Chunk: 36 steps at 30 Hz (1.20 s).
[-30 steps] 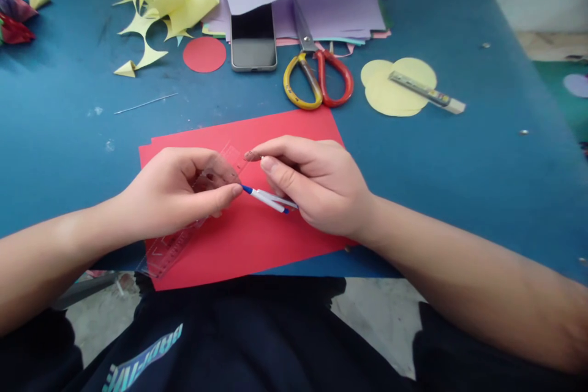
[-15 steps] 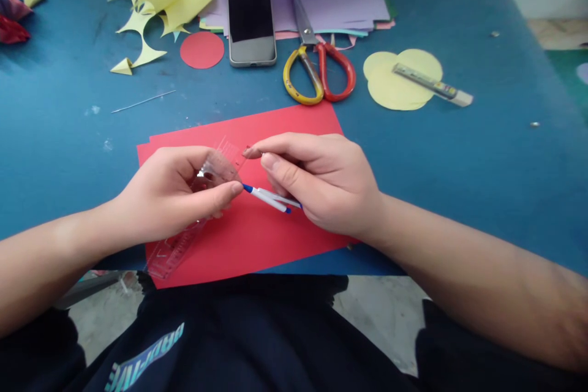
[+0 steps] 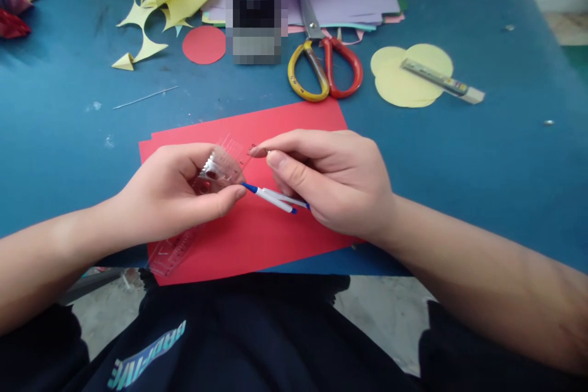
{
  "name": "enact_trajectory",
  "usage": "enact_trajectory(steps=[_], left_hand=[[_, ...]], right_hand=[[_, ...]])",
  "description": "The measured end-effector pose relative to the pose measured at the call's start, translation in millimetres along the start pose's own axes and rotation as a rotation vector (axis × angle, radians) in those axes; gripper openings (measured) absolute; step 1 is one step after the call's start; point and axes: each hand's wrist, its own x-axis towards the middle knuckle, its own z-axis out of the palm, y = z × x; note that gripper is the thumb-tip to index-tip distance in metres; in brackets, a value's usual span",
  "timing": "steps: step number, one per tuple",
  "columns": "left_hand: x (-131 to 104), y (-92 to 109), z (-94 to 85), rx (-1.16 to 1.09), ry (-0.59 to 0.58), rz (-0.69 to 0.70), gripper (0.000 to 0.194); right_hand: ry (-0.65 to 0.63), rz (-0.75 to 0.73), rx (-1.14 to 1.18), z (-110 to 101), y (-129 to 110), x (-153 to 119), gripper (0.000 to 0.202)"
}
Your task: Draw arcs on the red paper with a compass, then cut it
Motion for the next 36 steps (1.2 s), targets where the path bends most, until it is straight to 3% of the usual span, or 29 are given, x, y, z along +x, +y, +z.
enact_trajectory(steps=[8,19,36], left_hand=[[-1.2,-1.5,1.4,0.008,0.026,-0.007,0.01],[-1.7,-3.6,1.5,0.014,0.012,-0.001,0.004],[-1.5,-0.1,1.7,0.016,-0.003,-0.027,0.01]], right_hand=[[0.049,-0.015,-0.04,1.7,-0.8,-2.0,0.025],[0.017,-0.025,-0.063,0.7,-2.6,-0.8,0.029],[0.001,-0.019,-0.088,-0.1,-3.0,-1.4,0.03]])
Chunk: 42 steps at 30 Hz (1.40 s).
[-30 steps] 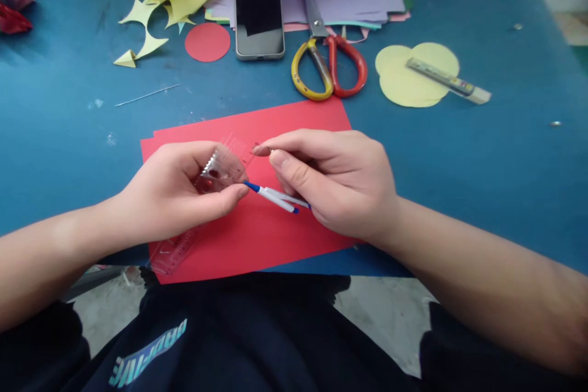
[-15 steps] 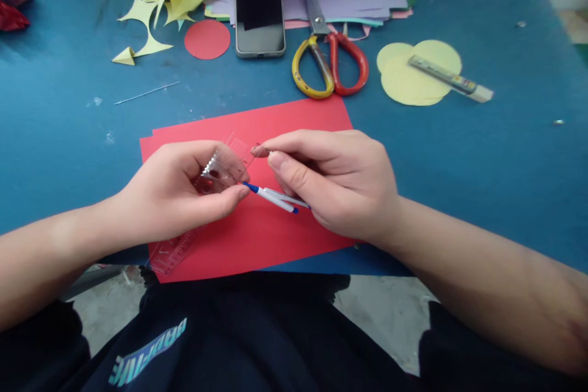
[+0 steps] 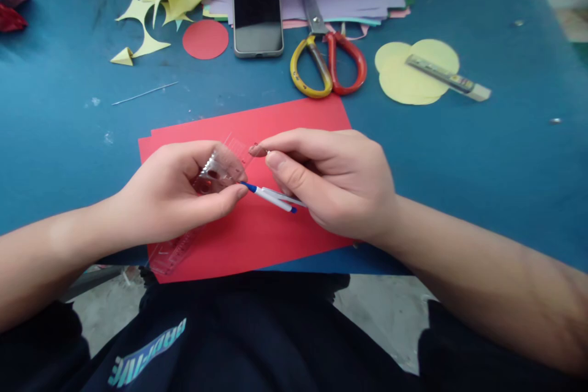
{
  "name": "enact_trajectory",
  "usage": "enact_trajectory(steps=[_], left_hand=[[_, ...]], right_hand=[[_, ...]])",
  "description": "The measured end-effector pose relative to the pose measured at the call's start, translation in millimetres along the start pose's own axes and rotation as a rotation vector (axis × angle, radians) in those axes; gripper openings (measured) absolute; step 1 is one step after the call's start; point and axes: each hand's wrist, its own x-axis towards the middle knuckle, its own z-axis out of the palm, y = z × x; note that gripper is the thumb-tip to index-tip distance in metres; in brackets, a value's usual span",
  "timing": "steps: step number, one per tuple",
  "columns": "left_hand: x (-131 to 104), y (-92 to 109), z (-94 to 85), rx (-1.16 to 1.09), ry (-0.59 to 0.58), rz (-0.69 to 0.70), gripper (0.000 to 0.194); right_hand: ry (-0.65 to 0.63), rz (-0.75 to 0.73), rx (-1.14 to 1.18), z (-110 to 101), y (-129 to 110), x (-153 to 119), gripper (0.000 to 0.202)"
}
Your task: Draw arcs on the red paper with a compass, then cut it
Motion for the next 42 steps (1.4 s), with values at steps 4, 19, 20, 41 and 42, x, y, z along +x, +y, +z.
enact_trajectory(steps=[4,19,20,41,42], left_hand=[[-0.2,0.0,0.1,0.0,0.011,-0.002,0.009],[1.2,2.0,0.7,-0.029,-0.011,0.017,0.012],[1.5,2.0,0.6,-0.026,-0.012,0.014,0.012],[1.0,3.2,-1.0,-0.02,-0.037,-0.007,0.013],[1.2,3.1,-1.0,-0.021,-0.034,-0.004,0.013]], right_hand=[[-0.008,-0.006,-0.003,-0.3,0.7,-0.1,0.032],[-0.014,0.0,0.046,-1.5,-2.8,2.0,0.027],[-0.015,-0.002,0.05,-1.6,-2.9,2.1,0.026],[-0.014,-0.002,0.003,-2.0,-3.7,1.3,0.028],[-0.016,0.0,0.011,-1.6,-3.6,1.2,0.028]])
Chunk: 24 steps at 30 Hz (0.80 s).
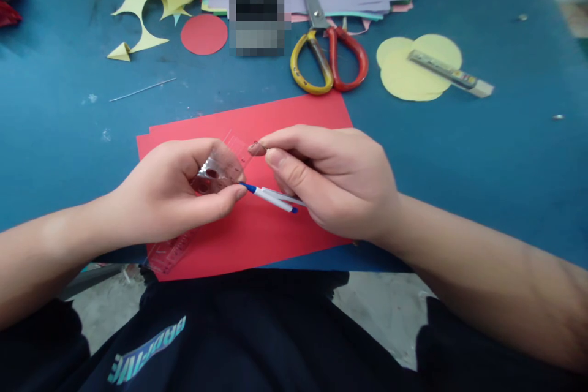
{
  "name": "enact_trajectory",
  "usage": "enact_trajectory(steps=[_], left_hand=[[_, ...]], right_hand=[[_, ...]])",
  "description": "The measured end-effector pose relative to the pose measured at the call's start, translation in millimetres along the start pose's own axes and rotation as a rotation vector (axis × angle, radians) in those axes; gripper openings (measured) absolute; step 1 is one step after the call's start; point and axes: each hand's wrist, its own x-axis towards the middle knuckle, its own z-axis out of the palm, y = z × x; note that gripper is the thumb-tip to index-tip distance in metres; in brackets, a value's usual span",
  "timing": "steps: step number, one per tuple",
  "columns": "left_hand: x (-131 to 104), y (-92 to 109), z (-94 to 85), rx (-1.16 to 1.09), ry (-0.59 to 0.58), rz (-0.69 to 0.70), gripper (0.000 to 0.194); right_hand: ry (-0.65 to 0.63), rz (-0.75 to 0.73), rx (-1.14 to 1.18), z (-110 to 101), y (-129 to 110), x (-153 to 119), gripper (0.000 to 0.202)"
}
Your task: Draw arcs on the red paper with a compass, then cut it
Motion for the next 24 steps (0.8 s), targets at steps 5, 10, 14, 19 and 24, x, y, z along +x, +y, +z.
enact_trajectory(steps=[5,10,14,19,24], left_hand=[[0,0,-1.1,-0.002,-0.018,0.014,0.014],[-1,-4,-0.8,0.009,-0.014,0.072,0.015],[-3,-10,1.2,-0.041,-0.033,0.072,0.014],[-4,-9,1.2,-0.1,-0.076,0.05,0.013],[-5,-6,0.0,-0.1,-0.083,0.031,0.014]], right_hand=[[-0.006,0.002,0.04,1,1,-1,0.025],[0.033,-0.028,0.049,2,0,-1,0.021],[0.082,-0.055,0.011,1,1,-1,0.02],[0.097,-0.101,-0.018,1,3,0,0.02],[0.085,-0.098,-0.046,1,3,-1,0.019]])
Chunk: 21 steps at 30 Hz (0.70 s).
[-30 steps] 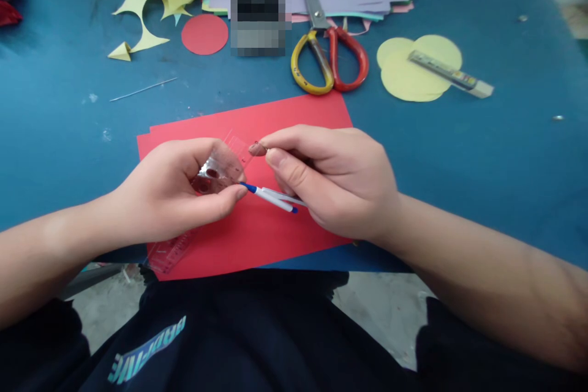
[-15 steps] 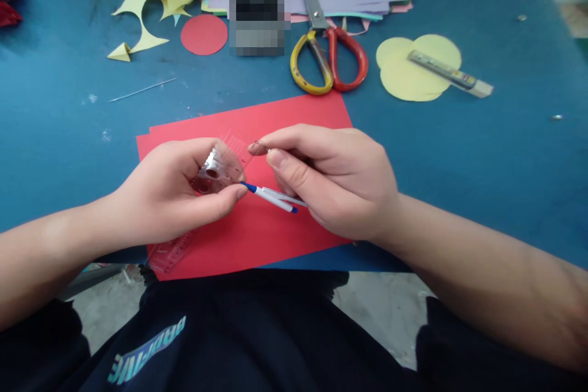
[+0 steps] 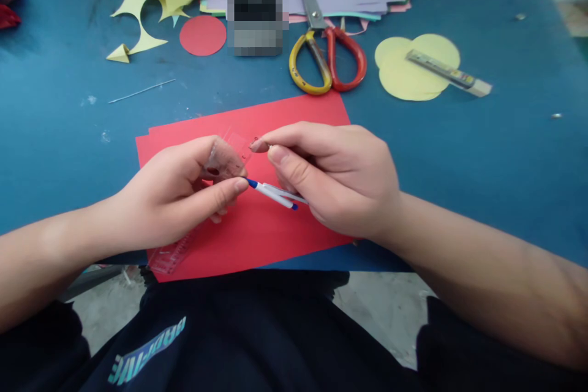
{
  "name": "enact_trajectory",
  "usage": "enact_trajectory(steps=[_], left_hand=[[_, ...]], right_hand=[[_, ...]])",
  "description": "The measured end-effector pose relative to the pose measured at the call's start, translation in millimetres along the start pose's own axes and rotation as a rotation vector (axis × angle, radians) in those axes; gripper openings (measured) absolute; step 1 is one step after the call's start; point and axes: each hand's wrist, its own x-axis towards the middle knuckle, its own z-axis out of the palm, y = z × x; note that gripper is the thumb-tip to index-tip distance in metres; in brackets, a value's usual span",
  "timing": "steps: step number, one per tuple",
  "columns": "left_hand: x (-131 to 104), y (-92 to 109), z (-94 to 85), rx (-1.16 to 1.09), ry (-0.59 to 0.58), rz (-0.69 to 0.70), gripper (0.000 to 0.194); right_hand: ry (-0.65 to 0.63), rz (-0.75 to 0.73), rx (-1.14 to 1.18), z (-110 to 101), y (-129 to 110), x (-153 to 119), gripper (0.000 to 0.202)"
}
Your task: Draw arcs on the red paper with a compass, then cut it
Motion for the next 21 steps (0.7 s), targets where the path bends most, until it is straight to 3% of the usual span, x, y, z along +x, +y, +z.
enact_trajectory(steps=[11,21], left_hand=[[-2.7,4.6,-2.5,0.017,-0.027,-0.004,0.015],[-3.7,-1.6,-4.1,-0.057,-0.023,-0.055,0.027]], right_hand=[[-0.018,0.03,0.026,-1.0,-0.1,-0.9,0.021],[-0.01,-0.058,0.025,-0.4,-1.0,1.6,0.023]])
